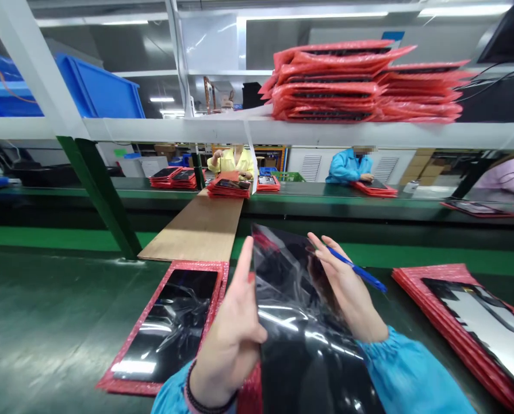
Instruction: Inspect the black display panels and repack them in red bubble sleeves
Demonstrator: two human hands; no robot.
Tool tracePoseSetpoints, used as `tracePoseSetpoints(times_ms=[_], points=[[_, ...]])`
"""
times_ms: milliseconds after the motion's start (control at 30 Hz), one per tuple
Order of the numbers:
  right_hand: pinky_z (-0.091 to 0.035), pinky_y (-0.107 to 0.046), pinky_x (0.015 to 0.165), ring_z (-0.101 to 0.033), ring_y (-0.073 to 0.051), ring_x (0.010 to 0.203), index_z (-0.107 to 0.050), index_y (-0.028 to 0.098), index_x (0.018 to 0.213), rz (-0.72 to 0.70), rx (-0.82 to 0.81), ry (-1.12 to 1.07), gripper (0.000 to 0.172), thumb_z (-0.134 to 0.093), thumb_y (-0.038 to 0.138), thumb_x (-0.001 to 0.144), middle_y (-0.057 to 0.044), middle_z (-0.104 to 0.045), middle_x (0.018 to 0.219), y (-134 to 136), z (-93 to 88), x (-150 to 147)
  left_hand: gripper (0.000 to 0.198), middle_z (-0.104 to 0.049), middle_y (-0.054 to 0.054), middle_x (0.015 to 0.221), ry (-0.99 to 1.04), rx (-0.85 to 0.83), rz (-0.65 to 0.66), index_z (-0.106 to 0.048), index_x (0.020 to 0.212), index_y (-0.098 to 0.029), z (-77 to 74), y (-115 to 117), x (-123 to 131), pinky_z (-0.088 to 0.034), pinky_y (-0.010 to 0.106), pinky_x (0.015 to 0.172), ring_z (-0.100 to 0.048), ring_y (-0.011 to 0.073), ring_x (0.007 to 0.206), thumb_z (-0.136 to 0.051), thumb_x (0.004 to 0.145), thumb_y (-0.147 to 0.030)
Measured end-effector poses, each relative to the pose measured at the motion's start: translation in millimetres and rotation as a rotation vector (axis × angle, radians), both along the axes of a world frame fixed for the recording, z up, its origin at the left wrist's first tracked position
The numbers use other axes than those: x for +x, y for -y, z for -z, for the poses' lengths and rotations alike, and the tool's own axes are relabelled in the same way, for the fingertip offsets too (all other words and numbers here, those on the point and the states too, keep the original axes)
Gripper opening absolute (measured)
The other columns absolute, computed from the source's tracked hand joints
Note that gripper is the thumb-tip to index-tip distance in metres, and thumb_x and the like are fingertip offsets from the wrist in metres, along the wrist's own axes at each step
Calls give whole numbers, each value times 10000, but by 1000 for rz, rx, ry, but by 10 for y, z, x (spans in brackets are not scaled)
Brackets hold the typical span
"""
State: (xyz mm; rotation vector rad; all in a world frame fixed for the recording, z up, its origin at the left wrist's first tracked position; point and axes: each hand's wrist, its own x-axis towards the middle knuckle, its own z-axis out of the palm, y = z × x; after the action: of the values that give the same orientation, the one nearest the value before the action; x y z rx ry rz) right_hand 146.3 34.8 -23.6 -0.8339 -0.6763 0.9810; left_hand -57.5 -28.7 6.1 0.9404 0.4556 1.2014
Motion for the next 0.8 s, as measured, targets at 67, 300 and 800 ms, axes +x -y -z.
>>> tracePoseSetpoints(times_ms=[67,300,800], points=[[-458,-400,1032,-647,-220,1126,-640,265,892,3,58,32,334,-800,219,602,-15,-766,1051,-177,-99,-60,1049,-409,-73,1527,17,-41,-105,-367,1479,-341,-37,-78,-168,-390,271,1096,-327,219,1423,-491,489,-16],[-559,-299,714,-661,-142,717,-612,187,825,25,122,132,201,-766,115,718,27,-695,726,-1024,-532,-487,925,-433,-46,1517,141,-19,-423,-438,1435,-326,-132,-234,-752,-433,378,1090,-292,265,1445,-518,578,14],[-556,-427,831,-644,-223,997,-588,170,1198,58,-76,121,303,-610,307,928,-84,-622,1199,-1473,-726,-1018,917,-685,-2,1201,232,-26,-759,-355,1473,-349,-235,-227,-1014,-500,297,994,-520,197,1283,-549,656,19]])
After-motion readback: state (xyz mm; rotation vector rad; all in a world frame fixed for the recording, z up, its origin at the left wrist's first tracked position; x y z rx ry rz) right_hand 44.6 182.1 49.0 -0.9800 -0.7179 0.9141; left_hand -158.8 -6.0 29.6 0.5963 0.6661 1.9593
